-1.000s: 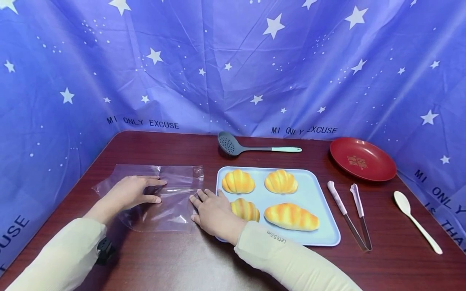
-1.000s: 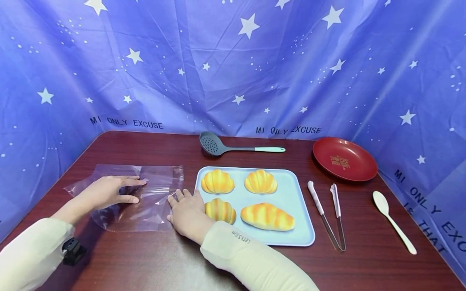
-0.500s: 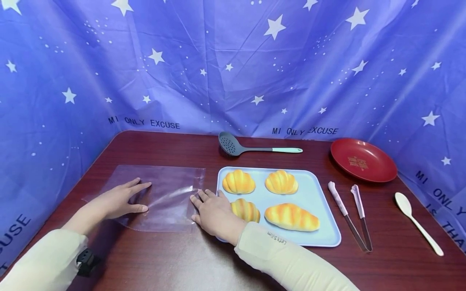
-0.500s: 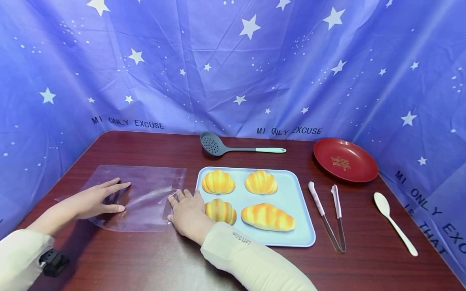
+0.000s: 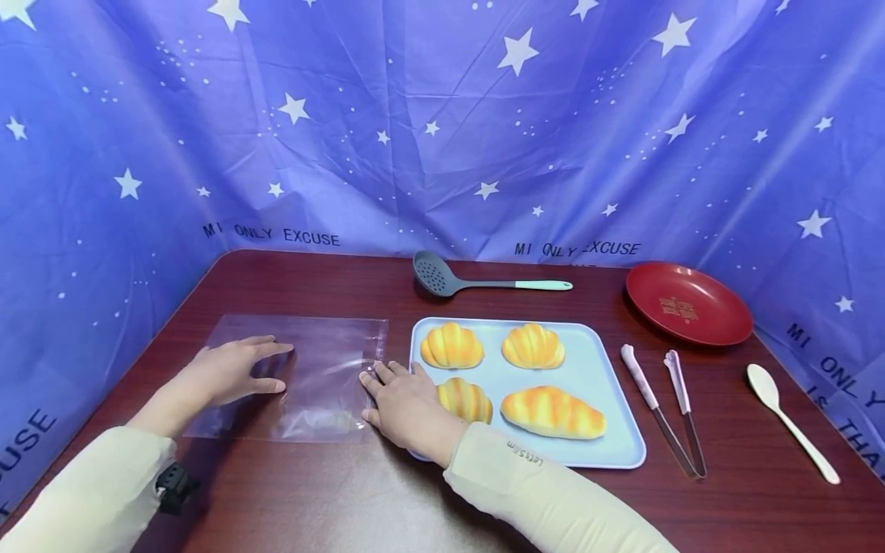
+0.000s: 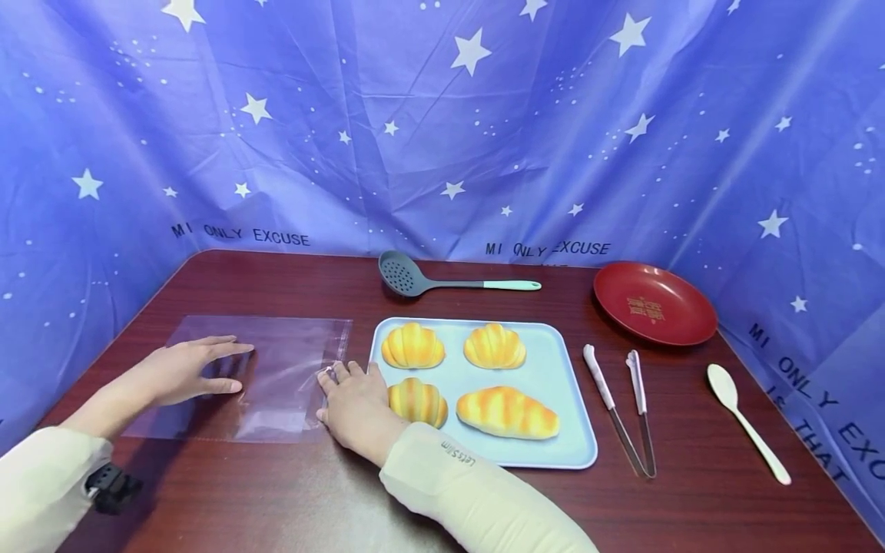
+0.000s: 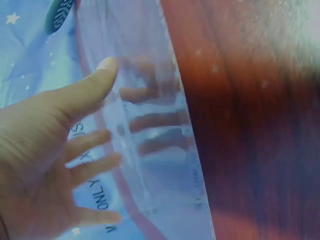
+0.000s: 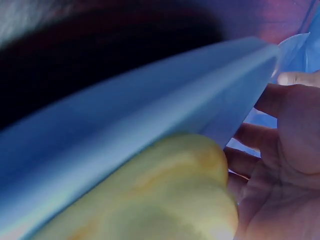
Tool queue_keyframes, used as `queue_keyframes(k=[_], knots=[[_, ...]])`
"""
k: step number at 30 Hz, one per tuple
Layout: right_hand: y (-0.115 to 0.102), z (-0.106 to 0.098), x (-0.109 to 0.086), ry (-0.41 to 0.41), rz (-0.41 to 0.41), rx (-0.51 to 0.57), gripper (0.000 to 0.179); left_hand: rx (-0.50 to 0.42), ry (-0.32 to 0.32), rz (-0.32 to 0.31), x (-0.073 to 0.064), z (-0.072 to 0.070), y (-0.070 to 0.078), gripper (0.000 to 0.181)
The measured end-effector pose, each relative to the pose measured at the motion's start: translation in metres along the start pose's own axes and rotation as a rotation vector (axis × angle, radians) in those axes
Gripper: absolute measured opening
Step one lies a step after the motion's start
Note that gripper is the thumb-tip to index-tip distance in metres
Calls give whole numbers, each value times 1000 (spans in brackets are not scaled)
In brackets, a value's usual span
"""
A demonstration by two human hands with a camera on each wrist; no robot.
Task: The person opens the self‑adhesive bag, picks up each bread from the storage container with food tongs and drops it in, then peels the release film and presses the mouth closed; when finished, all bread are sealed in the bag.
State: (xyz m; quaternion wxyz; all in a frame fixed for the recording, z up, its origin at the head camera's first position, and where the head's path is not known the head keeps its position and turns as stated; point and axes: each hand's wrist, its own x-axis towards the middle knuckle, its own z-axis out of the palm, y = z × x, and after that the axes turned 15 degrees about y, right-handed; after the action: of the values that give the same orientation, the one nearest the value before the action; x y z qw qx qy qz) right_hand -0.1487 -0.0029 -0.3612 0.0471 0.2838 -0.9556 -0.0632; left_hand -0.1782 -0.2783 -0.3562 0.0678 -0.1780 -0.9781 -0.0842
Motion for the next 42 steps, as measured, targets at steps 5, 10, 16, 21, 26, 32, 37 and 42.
queue_keyframes(k=[5,10,16,21,26,32,37,42], knots=[[-1,1,1,-4,-2,-5,56,10,169,169,6,10,4,52],[0,1,1,-6,2,-2,56,-29,306,268,9,16,4,31],[0,0,0,-6,5,2,57,-31,318,253,11,16,6,22],[1,-2,-1,2,4,2,56,-76,255,195,13,14,6,34],[0,-4,-2,7,5,3,56,-64,268,204,11,16,4,38],[0,-2,-1,4,6,7,56,-43,321,188,9,18,3,28],[0,1,-1,12,6,12,56,-45,382,183,8,19,1,17],[1,-1,-1,17,7,19,56,-61,448,226,10,18,-2,11]])
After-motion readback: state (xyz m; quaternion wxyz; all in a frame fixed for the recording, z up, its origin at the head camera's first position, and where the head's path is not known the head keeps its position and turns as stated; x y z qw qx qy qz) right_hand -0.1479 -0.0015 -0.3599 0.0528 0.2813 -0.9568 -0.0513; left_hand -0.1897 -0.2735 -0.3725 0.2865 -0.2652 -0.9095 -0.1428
